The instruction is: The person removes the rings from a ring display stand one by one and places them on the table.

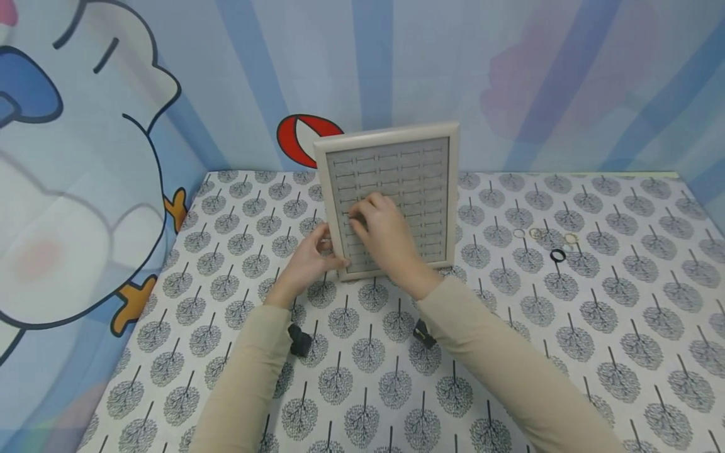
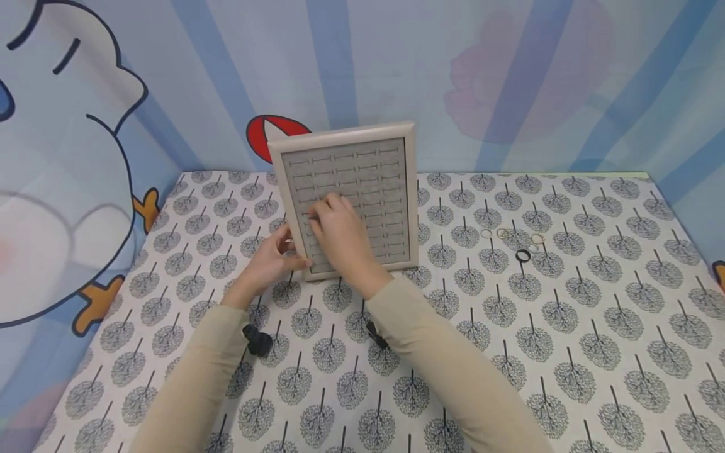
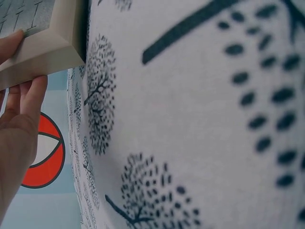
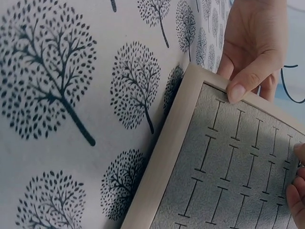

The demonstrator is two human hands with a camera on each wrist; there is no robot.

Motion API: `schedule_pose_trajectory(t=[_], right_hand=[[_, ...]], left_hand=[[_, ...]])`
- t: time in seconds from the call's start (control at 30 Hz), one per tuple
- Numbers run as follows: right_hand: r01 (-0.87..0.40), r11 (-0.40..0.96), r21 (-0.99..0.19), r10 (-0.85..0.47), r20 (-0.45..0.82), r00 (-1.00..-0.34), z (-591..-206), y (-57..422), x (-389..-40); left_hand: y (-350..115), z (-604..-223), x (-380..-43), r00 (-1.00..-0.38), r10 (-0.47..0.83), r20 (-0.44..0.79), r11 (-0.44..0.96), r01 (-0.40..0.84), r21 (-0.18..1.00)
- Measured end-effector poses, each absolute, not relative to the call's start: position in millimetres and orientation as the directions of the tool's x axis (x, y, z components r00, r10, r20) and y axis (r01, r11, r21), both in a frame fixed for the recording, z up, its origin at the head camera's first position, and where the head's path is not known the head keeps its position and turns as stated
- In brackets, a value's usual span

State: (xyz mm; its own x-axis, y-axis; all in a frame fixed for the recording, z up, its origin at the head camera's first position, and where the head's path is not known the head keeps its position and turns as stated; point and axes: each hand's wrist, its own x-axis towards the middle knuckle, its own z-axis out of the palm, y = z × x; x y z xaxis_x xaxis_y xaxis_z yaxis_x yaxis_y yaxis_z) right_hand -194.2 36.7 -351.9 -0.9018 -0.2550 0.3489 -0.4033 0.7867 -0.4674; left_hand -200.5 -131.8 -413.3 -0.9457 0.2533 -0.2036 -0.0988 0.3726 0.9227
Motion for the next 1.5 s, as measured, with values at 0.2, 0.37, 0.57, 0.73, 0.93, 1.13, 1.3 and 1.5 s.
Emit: schedule_pose_trajectory(t=[0.2, 0.37, 0.57, 0.73, 0.93, 1.13, 1.3, 1.5], right_hand=[[-0.414, 0.776, -0.476, -0.264, 0.351, -0.898, -352.8, 38.5, -194.7], [-0.411, 0.717, -0.563, -0.271, 0.318, -0.909, -352.8, 42.8, -195.4], [-0.402, 0.569, -0.717, -0.244, 0.32, -0.916, -355.5, 51.0, -199.3], [-0.329, 0.436, -0.837, -0.187, 0.274, -0.943, -352.5, 62.2, -201.2], [-0.197, 0.347, -0.917, -0.112, 0.167, -0.979, -346.8, 82.6, -202.6], [-0.17, 0.367, -0.914, -0.052, 0.162, -0.985, -341.9, 107.1, -203.8], [-0.145, 0.405, -0.903, 0.023, 0.168, -0.985, -336.4, 129.4, -206.1], [-0.082, 0.424, -0.902, 0.132, 0.151, -0.98, -327.4, 157.2, -207.1]], left_hand=[[-130.7, -412.6, -200.1, -0.947, 0.246, -0.208, 0.369, -0.107, 0.923], [-130.2, -412.8, -200.1, -0.948, 0.243, -0.208, 0.364, -0.11, 0.925], [-130.2, -414.4, -201.5, -0.949, 0.246, -0.196, 0.356, -0.1, 0.929], [-129.6, -414.6, -201.9, -0.95, 0.245, -0.195, 0.357, -0.099, 0.929], [-129.4, -414.5, -201.1, -0.95, 0.237, -0.201, 0.362, -0.106, 0.926], [-129.5, -414.7, -201.1, -0.95, 0.235, -0.204, 0.366, -0.108, 0.925], [-129.2, -413.7, -200.8, -0.952, 0.23, -0.203, 0.377, -0.105, 0.92], [-129.2, -412.6, -200.2, -0.953, 0.224, -0.202, 0.379, -0.106, 0.919]])
